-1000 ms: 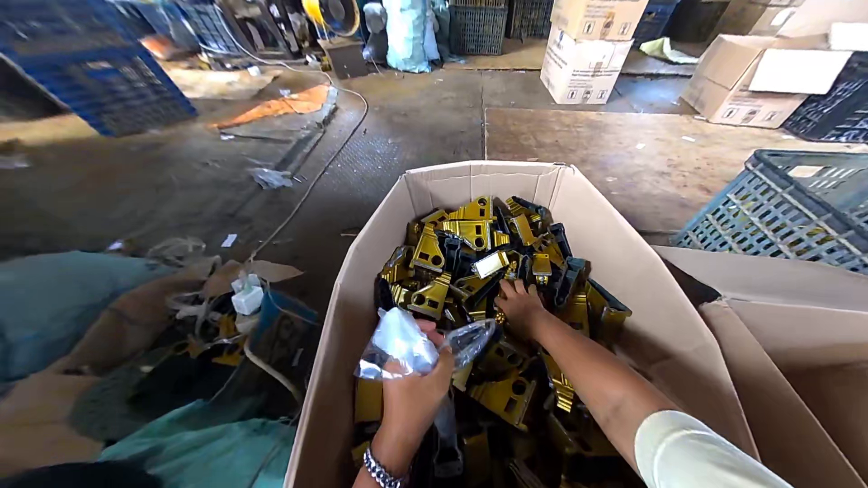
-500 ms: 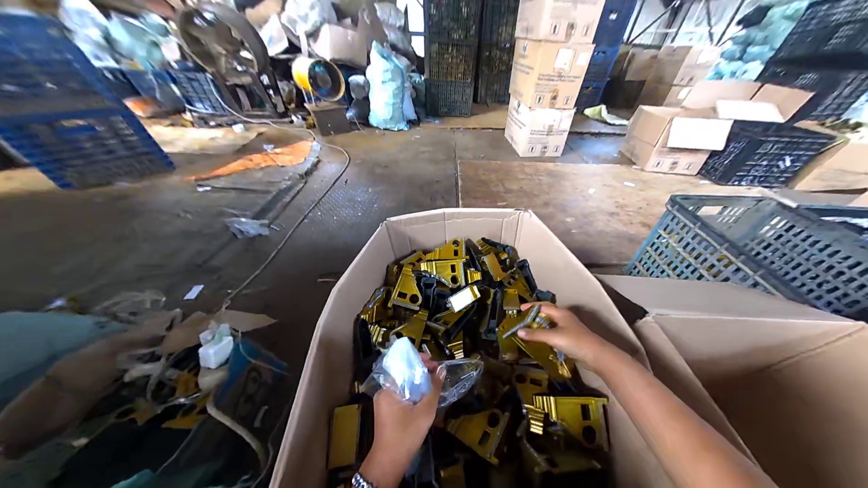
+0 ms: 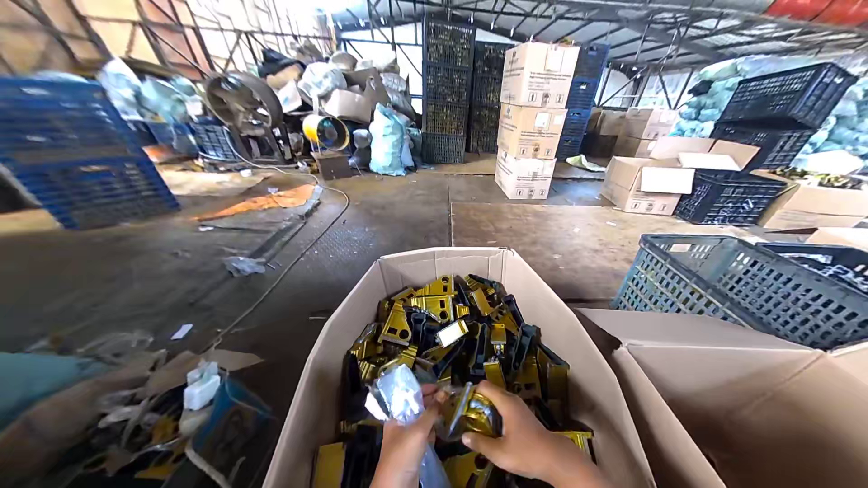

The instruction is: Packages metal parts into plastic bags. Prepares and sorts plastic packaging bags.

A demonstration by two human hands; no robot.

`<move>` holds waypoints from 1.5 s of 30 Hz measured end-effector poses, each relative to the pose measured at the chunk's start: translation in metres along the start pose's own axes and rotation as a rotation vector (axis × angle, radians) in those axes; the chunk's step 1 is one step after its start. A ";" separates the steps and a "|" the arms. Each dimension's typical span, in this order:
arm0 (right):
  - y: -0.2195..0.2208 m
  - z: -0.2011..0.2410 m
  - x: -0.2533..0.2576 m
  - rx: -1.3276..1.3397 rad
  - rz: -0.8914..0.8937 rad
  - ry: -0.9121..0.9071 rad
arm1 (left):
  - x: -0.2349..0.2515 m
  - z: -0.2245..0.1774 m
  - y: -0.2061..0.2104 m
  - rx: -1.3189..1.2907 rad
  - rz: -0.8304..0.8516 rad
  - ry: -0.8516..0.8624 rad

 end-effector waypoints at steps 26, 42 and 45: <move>0.030 -0.060 0.005 0.838 -0.119 0.434 | -0.016 0.018 0.015 0.426 0.055 0.487; -0.054 -0.024 -0.009 1.300 -0.097 -0.245 | -0.006 0.013 -0.002 0.175 0.183 -0.014; 0.002 -0.039 -0.004 0.641 -0.001 0.201 | -0.017 0.027 0.021 0.480 0.339 0.071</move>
Point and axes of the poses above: each hand's wrist, its own x-axis towards the middle knuckle, its own y-axis out of the palm, z = x × y, the point moved 6 cm from there along x, towards the middle knuckle, and after that the axes turned 15 degrees about x, right-handed, at the moved point
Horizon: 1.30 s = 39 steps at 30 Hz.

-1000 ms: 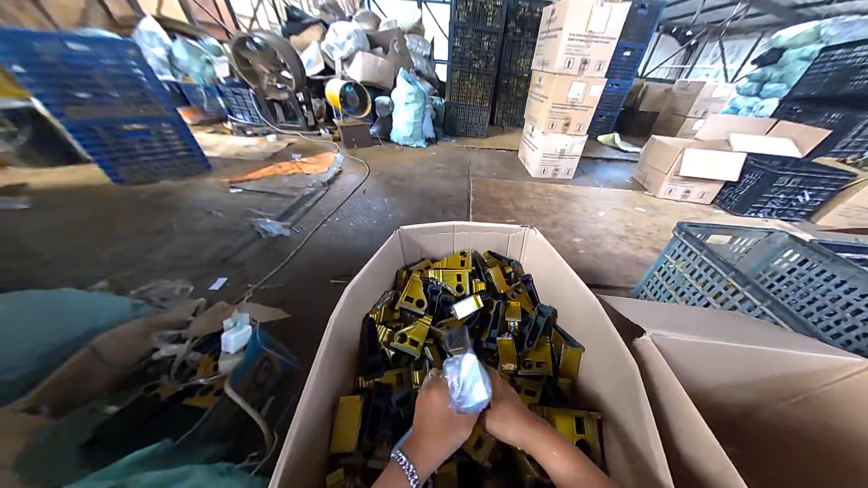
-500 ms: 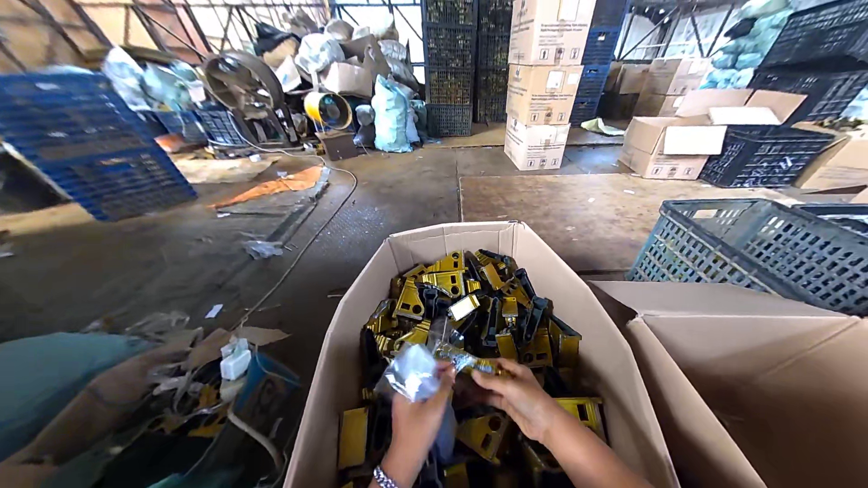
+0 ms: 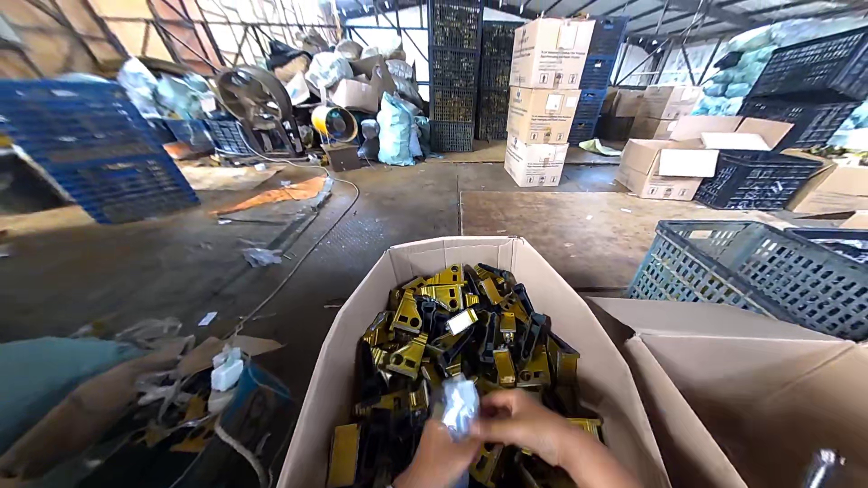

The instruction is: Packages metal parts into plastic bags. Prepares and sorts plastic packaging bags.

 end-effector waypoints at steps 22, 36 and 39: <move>0.007 0.011 0.007 -0.368 -0.155 -0.171 | -0.002 -0.007 -0.004 -0.242 0.141 -0.148; -0.004 0.011 0.008 -0.334 -0.210 -0.072 | -0.002 -0.009 -0.009 -0.267 -0.053 -0.024; 0.000 0.004 0.003 -0.222 -0.100 -0.045 | -0.002 -0.013 -0.005 -0.465 0.063 -0.110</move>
Point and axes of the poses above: each hand's wrist, its own x-axis towards the middle knuckle, its own y-axis out of the palm, z = x × y, the point moved 6 cm from there along x, towards the middle knuckle, and after that the axes turned 15 degrees about x, right-handed, at the moved point
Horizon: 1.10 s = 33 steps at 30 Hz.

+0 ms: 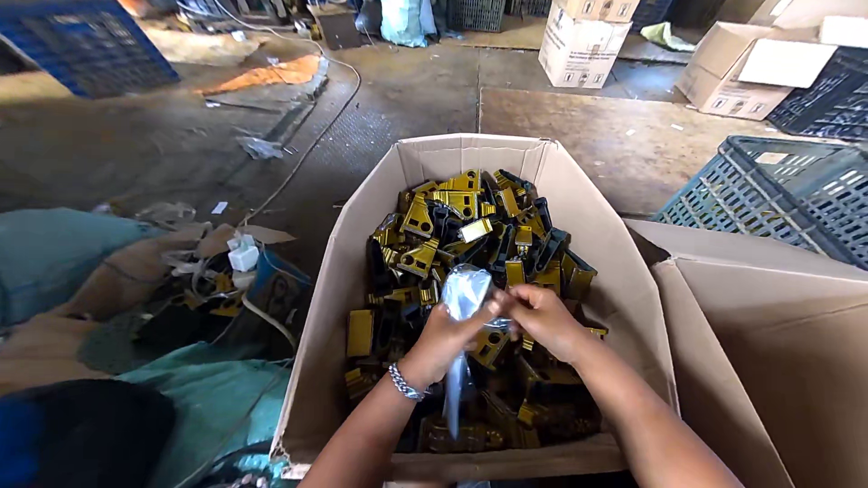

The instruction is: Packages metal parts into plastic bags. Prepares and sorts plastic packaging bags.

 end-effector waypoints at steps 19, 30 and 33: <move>0.030 0.013 0.027 -0.348 0.282 0.083 | 0.008 0.000 -0.034 0.093 0.011 0.060; -0.003 -0.098 0.037 -0.948 0.387 0.460 | 0.011 -0.013 -0.077 0.619 -0.538 0.224; 0.017 -0.124 0.033 -1.175 0.393 0.575 | 0.014 -0.007 -0.068 0.533 -0.483 0.342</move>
Point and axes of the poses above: each hand's wrist, its own x-axis towards the middle knuckle, its own y-axis out of the palm, z = x × y, the point moved 6 cm from there along x, towards the middle knuckle, and after that the axes turned 15 degrees about x, right-handed, at the moved point
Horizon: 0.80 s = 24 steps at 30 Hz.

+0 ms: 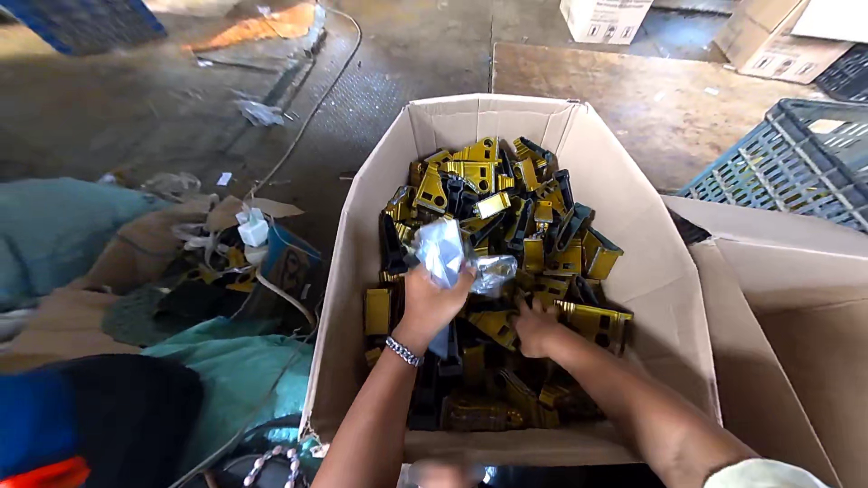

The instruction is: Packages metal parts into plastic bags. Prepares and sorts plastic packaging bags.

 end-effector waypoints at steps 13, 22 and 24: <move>-0.099 -0.017 -0.150 1.205 -0.390 -0.587 | -0.017 -0.017 0.022 -0.167 0.106 -0.040; -0.077 0.053 -0.091 0.276 -0.366 -0.281 | -0.025 -0.031 0.022 -0.332 0.173 -0.202; -0.079 0.058 -0.093 0.157 -0.322 -0.292 | -0.023 -0.026 0.022 -0.228 0.177 -0.146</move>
Point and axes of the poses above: each hand's wrist, its own x-axis towards the middle knuckle, its own y-axis out of the palm, z = x × y, the point moved 6 cm from there along x, towards the middle knuckle, and after that the axes turned 15 degrees about x, right-handed, at the moved point
